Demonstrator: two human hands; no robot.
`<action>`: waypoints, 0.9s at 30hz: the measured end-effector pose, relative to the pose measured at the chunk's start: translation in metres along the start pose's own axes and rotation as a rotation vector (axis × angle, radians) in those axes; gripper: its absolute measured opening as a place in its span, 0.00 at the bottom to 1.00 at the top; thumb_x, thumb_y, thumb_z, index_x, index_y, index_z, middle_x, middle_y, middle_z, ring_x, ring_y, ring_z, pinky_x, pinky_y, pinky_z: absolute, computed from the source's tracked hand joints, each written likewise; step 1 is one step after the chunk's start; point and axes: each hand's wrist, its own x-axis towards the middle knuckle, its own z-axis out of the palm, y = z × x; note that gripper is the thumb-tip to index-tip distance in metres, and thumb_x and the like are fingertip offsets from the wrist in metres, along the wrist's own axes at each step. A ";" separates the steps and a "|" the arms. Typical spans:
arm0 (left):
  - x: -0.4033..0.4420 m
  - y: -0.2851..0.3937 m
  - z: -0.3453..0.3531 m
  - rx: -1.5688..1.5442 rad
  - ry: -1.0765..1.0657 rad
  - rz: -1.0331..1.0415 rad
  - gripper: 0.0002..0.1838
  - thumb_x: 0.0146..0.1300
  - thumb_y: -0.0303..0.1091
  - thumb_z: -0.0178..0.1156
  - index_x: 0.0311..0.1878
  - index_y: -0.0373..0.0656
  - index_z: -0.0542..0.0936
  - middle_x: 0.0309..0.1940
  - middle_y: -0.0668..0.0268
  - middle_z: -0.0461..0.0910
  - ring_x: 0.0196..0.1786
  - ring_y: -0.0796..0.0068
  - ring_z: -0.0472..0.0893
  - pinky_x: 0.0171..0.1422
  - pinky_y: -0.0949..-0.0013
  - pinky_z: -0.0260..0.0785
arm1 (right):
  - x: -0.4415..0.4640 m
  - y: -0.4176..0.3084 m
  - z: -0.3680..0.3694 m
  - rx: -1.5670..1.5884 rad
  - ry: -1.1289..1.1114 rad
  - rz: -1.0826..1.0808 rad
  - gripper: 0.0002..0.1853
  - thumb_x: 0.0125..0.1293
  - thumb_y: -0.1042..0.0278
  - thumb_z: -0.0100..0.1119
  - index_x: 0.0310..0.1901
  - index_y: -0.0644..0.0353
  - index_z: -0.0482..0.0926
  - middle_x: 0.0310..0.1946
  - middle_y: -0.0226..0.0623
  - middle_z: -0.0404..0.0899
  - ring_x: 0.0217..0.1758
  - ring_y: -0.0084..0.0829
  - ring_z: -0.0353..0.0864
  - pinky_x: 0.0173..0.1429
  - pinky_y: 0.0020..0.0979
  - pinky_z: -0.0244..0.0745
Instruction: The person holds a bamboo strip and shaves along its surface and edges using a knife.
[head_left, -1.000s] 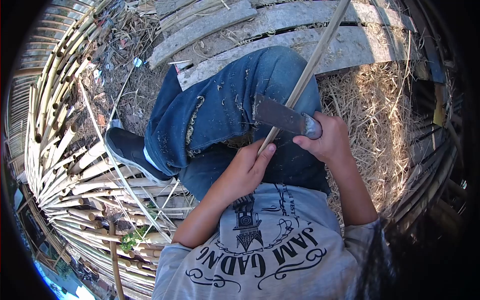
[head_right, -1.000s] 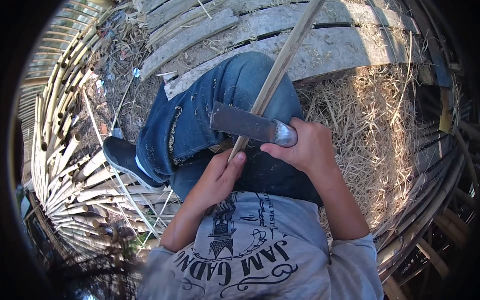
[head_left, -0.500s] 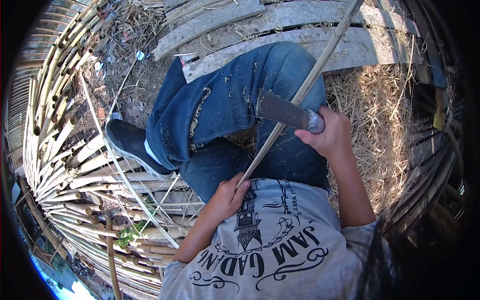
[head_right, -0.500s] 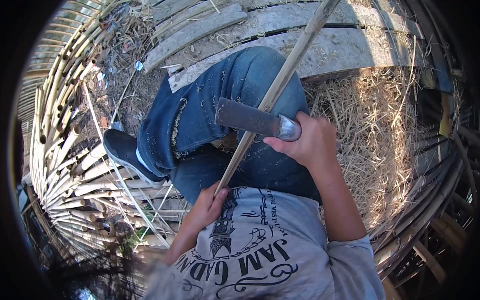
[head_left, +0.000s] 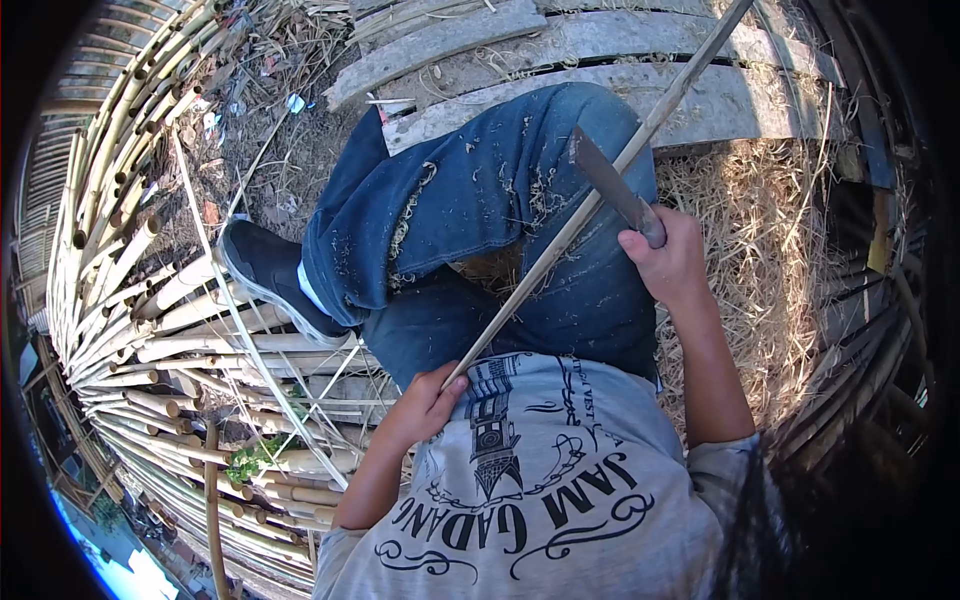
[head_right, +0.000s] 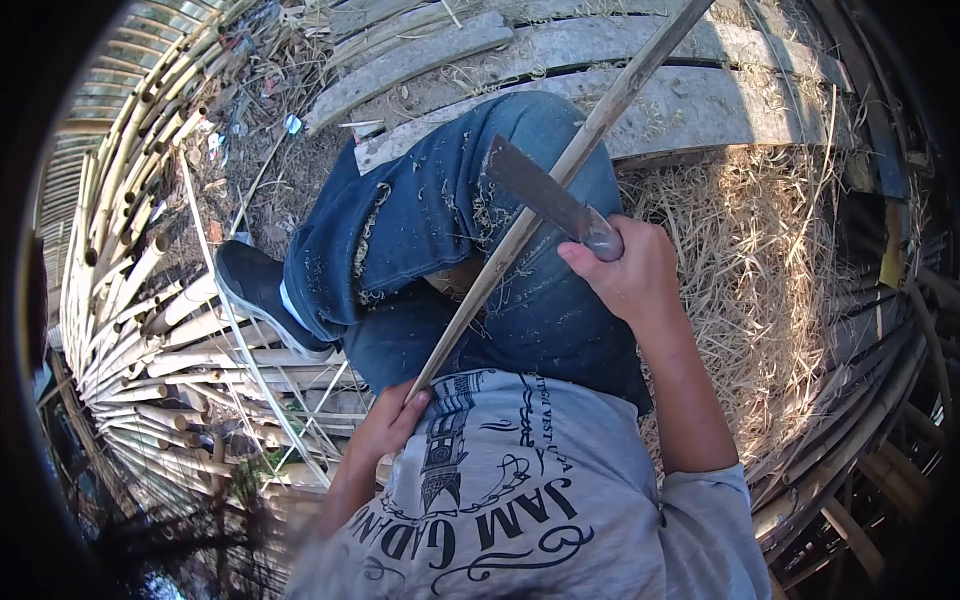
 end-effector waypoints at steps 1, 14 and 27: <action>0.011 0.009 0.002 -0.048 -0.013 0.035 0.14 0.74 0.36 0.48 0.44 0.33 0.75 0.19 0.53 0.72 0.22 0.61 0.73 0.32 0.62 0.66 | -0.001 -0.004 -0.001 0.003 0.004 -0.004 0.38 0.42 0.27 0.69 0.20 0.63 0.76 0.14 0.44 0.74 0.21 0.47 0.79 0.29 0.41 0.73; 0.124 0.113 0.028 0.016 0.080 0.182 0.15 0.75 0.38 0.46 0.46 0.33 0.74 0.24 0.60 0.73 0.29 0.70 0.74 0.37 0.65 0.67 | -0.003 0.002 -0.005 -0.106 -0.020 -0.197 0.39 0.38 0.26 0.70 0.22 0.64 0.76 0.16 0.49 0.75 0.24 0.50 0.81 0.30 0.41 0.75; 0.093 0.085 0.030 0.058 0.141 0.098 0.15 0.74 0.35 0.47 0.53 0.33 0.73 0.23 0.52 0.76 0.27 0.54 0.80 0.34 0.59 0.69 | -0.007 -0.002 0.005 -0.351 0.051 -0.334 0.45 0.31 0.17 0.66 0.19 0.64 0.72 0.13 0.45 0.74 0.19 0.44 0.81 0.25 0.39 0.76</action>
